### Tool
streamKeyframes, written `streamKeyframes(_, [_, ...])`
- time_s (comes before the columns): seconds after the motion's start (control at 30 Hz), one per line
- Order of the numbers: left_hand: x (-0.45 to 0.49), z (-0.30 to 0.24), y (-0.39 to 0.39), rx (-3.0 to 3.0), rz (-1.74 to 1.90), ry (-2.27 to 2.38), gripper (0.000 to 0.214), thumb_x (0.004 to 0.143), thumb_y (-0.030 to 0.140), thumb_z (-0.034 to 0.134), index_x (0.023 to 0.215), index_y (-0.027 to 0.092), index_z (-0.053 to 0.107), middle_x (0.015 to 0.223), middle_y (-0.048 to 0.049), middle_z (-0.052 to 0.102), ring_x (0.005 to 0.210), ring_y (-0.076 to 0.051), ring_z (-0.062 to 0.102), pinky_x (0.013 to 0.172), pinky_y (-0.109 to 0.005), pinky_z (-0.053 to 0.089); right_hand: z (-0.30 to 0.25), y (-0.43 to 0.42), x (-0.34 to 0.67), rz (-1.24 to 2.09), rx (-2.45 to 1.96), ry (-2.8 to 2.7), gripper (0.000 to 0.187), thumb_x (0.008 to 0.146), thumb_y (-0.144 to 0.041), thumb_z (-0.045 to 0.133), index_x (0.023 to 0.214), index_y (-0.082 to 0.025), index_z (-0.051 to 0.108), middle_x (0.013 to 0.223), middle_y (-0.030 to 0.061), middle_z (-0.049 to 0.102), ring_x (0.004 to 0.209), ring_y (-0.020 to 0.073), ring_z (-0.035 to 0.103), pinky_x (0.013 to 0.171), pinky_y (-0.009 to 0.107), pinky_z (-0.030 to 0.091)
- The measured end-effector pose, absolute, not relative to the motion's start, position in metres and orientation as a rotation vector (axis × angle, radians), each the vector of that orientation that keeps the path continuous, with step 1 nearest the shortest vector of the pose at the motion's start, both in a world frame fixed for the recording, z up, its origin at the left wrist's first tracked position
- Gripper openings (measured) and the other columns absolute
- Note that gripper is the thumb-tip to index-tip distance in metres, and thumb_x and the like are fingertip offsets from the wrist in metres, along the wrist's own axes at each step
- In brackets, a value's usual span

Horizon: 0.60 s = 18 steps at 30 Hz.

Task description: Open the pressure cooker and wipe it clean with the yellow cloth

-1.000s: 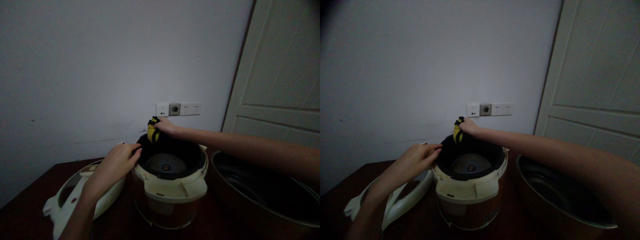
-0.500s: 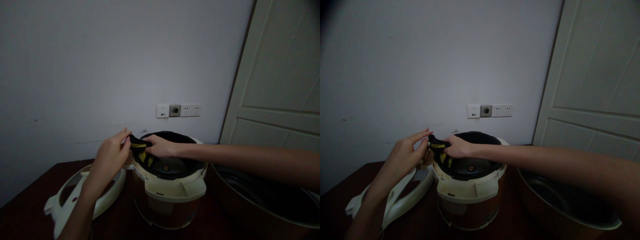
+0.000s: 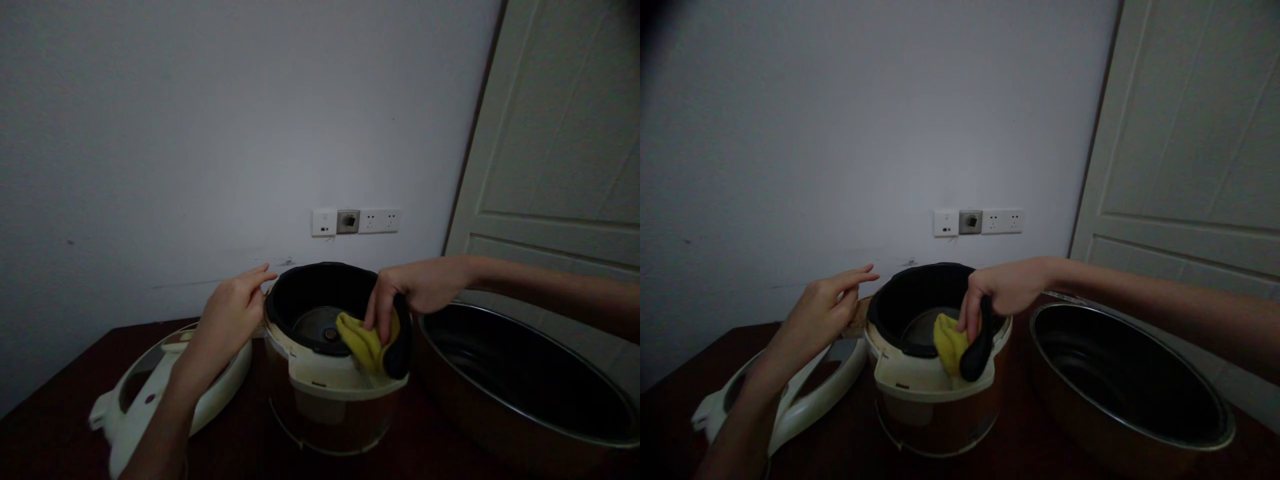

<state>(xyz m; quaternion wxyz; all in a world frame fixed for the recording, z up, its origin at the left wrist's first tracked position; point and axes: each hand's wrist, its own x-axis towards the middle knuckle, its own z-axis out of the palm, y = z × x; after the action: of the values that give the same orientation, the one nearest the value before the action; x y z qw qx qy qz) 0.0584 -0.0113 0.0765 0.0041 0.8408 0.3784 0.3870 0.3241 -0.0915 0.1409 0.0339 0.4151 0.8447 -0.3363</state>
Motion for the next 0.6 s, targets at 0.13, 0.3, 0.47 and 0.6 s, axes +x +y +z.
streamKeyframes(0.13, [0.057,0.078,-0.016,2.659,1.137,1.152,0.045,0.076,0.013,0.035,0.105,0.018,0.069,0.123,-0.0058,0.062,0.109,-0.021,0.061,0.095,-0.039,0.047,0.141,-0.085,0.354,-1.044,1.397,2.507,0.034,0.065,0.002,0.049,0.084,-0.011,0.074,0.108,0.0101,0.069,0.105,0.0202,0.061,0.088,0.029,0.048])
streamKeyframes(0.3, [0.051,0.081,-0.02,2.648,1.104,1.166,0.045,0.075,0.012,0.037,0.104,0.022,0.07,0.119,-0.0033,0.065,0.101,-0.02,0.065,0.089,-0.036,0.05,0.151,-0.067,0.366,-1.105,1.427,2.368,0.025,0.071,-0.005,0.054,0.085,-0.01,0.073,0.103,0.0098,0.07,0.105,0.02,0.061,0.086,0.028,0.048])
streamKeyframes(0.47, [0.045,0.083,-0.022,2.637,1.096,1.226,0.047,0.077,0.012,0.035,0.109,0.019,0.068,0.116,-0.0058,0.066,0.093,-0.019,0.067,0.084,-0.034,0.052,0.177,-0.033,0.357,-0.943,1.429,2.602,0.039,0.069,-0.001,0.051,0.103,-0.009,0.07,0.105,0.0106,0.07,0.096,0.0186,0.065,0.084,0.029,0.05])
streamKeyframes(0.6, [0.048,0.084,-0.024,2.698,1.027,1.156,0.045,0.078,0.012,0.035,0.105,0.022,0.07,0.116,-0.0036,0.067,0.099,-0.019,0.065,0.085,-0.031,0.05,0.173,-0.009,0.325,-0.191,1.417,3.063,0.057,0.067,0.006,0.042,0.115,-0.014,0.064,0.114,0.0073,0.067,0.105,0.018,0.06,0.093,0.034,0.046])
